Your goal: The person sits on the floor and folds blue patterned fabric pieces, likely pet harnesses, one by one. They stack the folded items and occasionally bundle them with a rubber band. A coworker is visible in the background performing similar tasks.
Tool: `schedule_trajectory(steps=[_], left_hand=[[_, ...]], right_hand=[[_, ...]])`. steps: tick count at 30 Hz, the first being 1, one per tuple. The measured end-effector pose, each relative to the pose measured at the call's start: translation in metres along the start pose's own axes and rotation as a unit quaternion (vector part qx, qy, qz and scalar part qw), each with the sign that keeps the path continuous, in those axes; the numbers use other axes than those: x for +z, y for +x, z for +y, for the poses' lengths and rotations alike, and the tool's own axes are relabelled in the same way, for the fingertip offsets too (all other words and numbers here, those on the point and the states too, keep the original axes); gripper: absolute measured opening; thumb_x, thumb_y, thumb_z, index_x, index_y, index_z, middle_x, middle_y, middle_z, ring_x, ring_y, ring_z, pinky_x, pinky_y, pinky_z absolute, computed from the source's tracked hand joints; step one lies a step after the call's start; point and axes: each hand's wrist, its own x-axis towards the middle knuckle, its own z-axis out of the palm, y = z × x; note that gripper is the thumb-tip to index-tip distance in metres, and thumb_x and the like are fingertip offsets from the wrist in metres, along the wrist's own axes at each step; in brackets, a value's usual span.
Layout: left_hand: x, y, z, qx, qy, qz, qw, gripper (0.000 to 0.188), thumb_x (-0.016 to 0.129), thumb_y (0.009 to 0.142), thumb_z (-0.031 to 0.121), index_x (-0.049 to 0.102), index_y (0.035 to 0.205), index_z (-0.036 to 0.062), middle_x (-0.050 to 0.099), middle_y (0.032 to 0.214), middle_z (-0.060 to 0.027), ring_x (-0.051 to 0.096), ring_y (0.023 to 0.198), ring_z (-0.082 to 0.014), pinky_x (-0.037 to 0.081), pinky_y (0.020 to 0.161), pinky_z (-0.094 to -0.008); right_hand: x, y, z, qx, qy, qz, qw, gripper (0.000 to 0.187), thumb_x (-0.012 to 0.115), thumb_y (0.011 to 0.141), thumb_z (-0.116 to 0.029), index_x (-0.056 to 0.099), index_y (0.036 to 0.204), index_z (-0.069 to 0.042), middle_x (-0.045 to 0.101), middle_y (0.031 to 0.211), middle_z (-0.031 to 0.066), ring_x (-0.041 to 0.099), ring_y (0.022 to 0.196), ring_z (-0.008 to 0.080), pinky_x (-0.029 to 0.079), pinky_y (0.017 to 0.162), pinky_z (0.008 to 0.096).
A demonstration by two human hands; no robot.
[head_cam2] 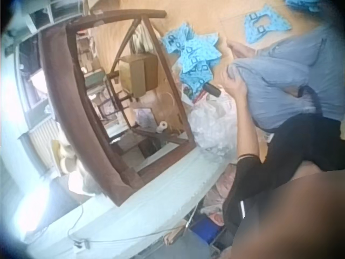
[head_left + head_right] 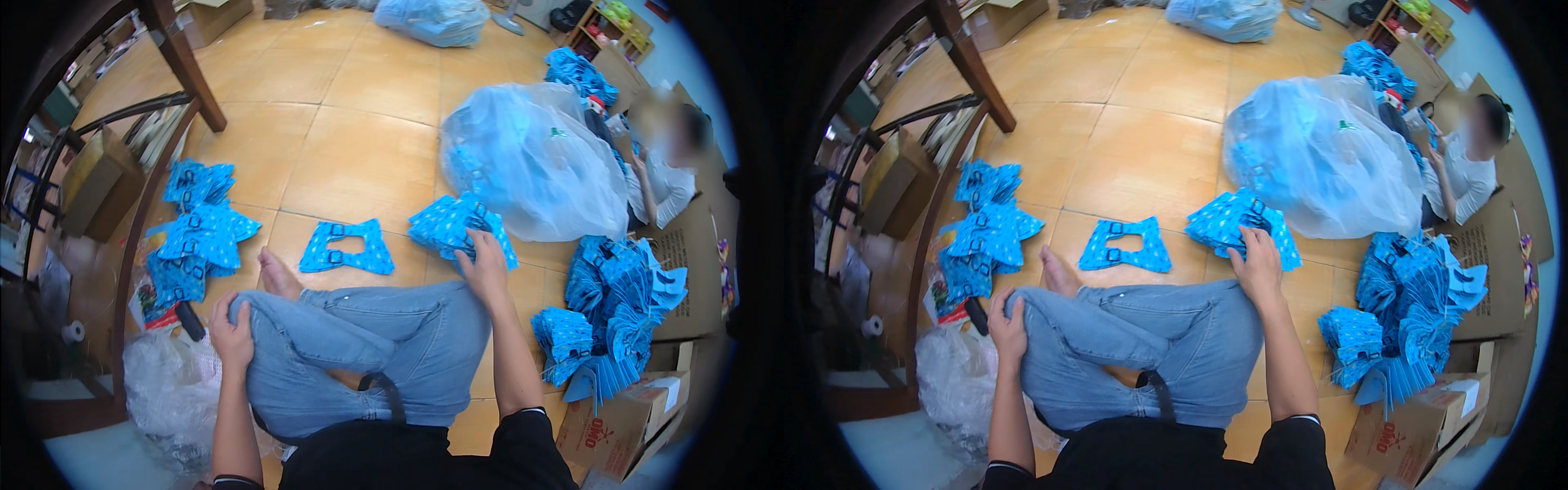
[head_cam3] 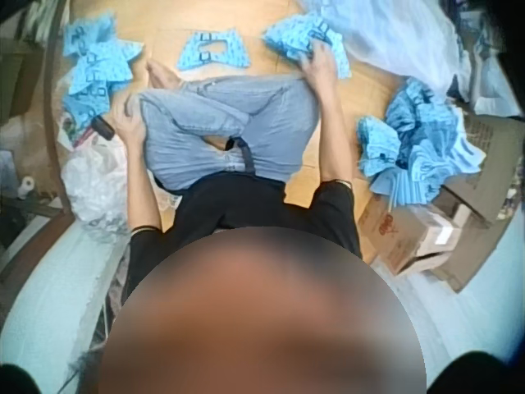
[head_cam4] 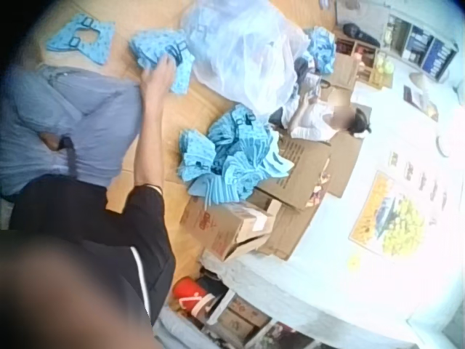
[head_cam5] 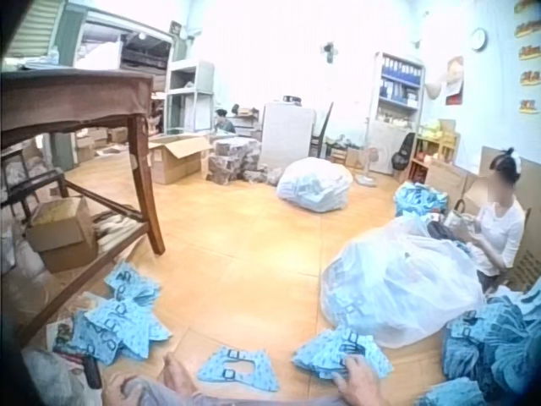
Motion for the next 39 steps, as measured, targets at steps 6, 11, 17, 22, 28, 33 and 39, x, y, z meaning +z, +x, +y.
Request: schedule_trajectory(steps=[6,11,17,22,28,33,39], left_hand=[[0.001,0.002,0.005,-0.001,0.001,0.008,1.000,0.026,0.067,0.086,0.016,0.066,0.106,-0.0005,0.066,0.112,-0.0164,0.061,0.107,-0.0324,0.045,0.095,-0.0381],[-0.001,0.001,0.004,-0.006,-0.002,0.012,1.000,0.026,0.067,0.086,0.017,0.066,0.105,-0.0005,0.066,0.112,-0.0164,0.061,0.108,-0.0327,0.045,0.095,-0.0388],[0.001,0.001,-0.002,-0.016,-0.004,0.015,1.000,0.028,0.067,0.086,0.021,0.067,0.106,0.0015,0.066,0.113,-0.0154,0.060,0.110,-0.0322,0.044,0.097,-0.0393],[0.001,0.000,-0.005,-0.023,-0.007,0.011,1.000,0.029,0.067,0.086,0.022,0.068,0.107,0.0026,0.066,0.115,-0.0147,0.059,0.111,-0.0320,0.044,0.098,-0.0395],[0.001,-0.003,-0.009,-0.014,-0.015,0.018,1.000,0.029,0.067,0.086,0.023,0.068,0.107,0.0031,0.065,0.116,-0.0150,0.059,0.112,-0.0321,0.043,0.099,-0.0393],[-0.006,-0.008,0.009,0.022,-0.024,0.024,0.999,0.036,0.068,0.086,0.021,0.063,0.116,0.0009,0.065,0.117,-0.0156,0.057,0.114,-0.0332,0.041,0.101,-0.0417],[0.007,-0.045,0.073,0.087,-0.171,-0.060,0.980,0.045,0.068,0.087,0.014,0.055,0.127,-0.0017,0.064,0.120,-0.0183,0.058,0.117,-0.0303,0.041,0.104,-0.0400]], right_hand=[[0.074,0.002,-0.064,0.008,0.061,-0.170,0.984,0.052,0.073,0.083,-0.027,0.056,0.127,-0.004,0.060,0.115,0.0175,0.059,0.106,0.0362,0.049,0.090,0.0441],[0.155,0.015,-0.083,-0.008,-0.005,-0.142,0.990,0.060,0.072,0.083,-0.031,0.051,0.132,-0.005,0.056,0.121,0.0201,0.058,0.109,0.0374,0.049,0.093,0.0452],[0.191,0.013,-0.079,-0.040,-0.143,-0.194,0.970,0.046,0.064,0.085,-0.017,0.054,0.128,-0.007,0.056,0.120,0.0182,0.059,0.109,0.0310,0.052,0.085,0.0431],[0.186,0.009,-0.085,-0.081,-0.174,-0.166,0.967,0.042,0.057,0.085,-0.010,0.054,0.128,-0.009,0.059,0.111,0.0152,0.063,0.099,0.0295,0.053,0.081,0.0409],[0.167,-0.003,-0.101,0.010,0.078,-0.092,0.993,0.033,0.056,0.090,-0.008,0.057,0.123,-0.002,0.062,0.104,0.0140,0.063,0.094,0.0265,0.051,0.080,0.0371],[0.103,-0.052,-0.121,0.142,0.442,-0.070,0.883,0.022,0.054,0.097,-0.011,0.059,0.115,0.002,0.062,0.104,0.0118,0.060,0.091,0.0199,0.048,0.082,0.0314],[0.006,-0.107,-0.142,0.081,0.481,-0.035,0.872,0.016,0.056,0.097,-0.007,0.060,0.110,0.000,0.062,0.113,0.0123,0.060,0.103,0.0218,0.046,0.090,0.0333]])
